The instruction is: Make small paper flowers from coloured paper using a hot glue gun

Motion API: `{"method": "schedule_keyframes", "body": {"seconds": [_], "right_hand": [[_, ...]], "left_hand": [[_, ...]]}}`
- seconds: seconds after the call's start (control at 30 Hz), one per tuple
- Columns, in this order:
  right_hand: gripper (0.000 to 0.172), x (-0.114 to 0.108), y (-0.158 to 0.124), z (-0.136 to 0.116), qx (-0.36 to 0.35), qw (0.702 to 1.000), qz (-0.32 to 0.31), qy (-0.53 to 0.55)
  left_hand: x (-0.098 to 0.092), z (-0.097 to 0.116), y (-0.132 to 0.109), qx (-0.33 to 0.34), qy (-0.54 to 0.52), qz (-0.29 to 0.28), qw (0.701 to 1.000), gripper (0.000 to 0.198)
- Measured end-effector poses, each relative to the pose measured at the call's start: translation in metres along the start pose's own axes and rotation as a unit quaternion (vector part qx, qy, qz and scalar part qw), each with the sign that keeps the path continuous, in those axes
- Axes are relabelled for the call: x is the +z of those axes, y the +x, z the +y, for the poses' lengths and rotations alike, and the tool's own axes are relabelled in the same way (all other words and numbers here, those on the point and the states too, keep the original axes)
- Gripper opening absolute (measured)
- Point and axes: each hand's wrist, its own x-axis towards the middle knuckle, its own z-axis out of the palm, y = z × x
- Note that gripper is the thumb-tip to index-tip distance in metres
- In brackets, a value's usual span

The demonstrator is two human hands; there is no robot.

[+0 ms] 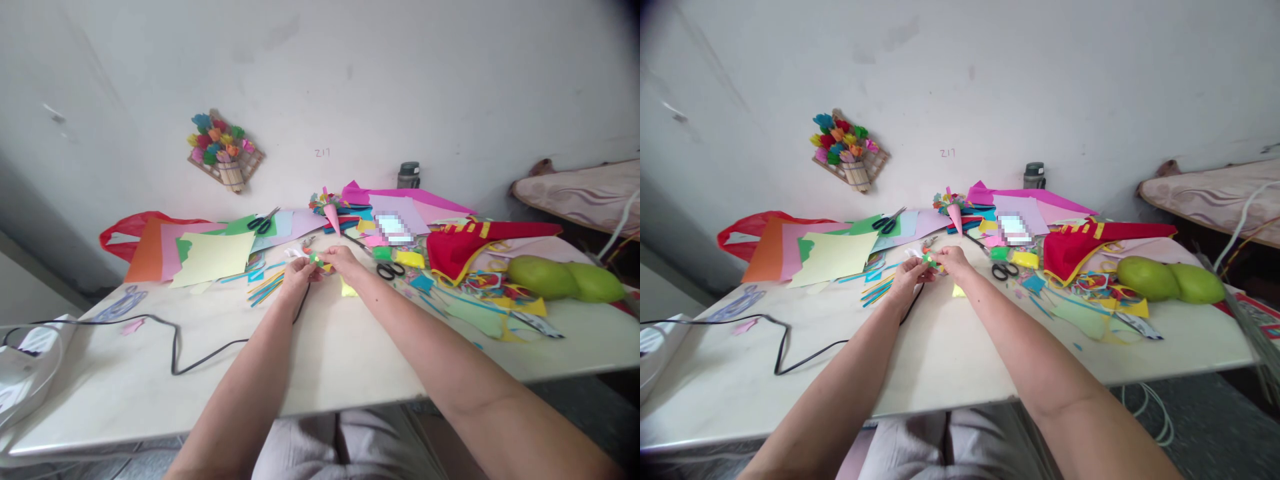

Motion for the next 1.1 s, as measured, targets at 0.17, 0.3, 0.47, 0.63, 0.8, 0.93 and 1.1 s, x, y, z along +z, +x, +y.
{"method": "schedule_keyframes", "body": {"seconds": [0.17,0.3,0.47,0.63,0.8,0.93,1.1], "right_hand": [[0.018,0.001,0.001,0.001,0.004,1.0,-0.003,0.003],[0.017,0.001,-0.001,-0.001,0.009,1.0,-0.012,0.018],[0.015,-0.003,0.0,-0.004,0.009,0.999,-0.029,0.017],[0.013,-0.01,0.003,-0.003,-0.01,0.999,-0.042,-0.014],[0.014,-0.01,0.003,-0.002,-0.009,0.997,-0.06,-0.039],[0.014,-0.008,0.002,-0.002,-0.002,0.998,-0.046,-0.036],[0.015,-0.007,0.001,-0.004,0.011,0.998,-0.04,-0.039]], "left_hand": [[-0.001,-0.002,0.002,-0.003,-0.004,0.001,1.0,0.026],[-0.003,-0.004,0.003,0.0,-0.006,0.0,1.0,0.025],[-0.005,-0.005,0.005,-0.006,-0.008,-0.006,1.0,0.025],[-0.006,-0.006,0.006,-0.012,-0.003,0.003,1.0,0.024],[-0.007,-0.006,0.006,-0.008,-0.004,0.007,1.0,0.022],[-0.007,-0.006,0.006,-0.012,-0.025,-0.006,1.0,0.024],[-0.005,-0.006,0.005,-0.002,0.002,0.015,1.0,0.033]]}}
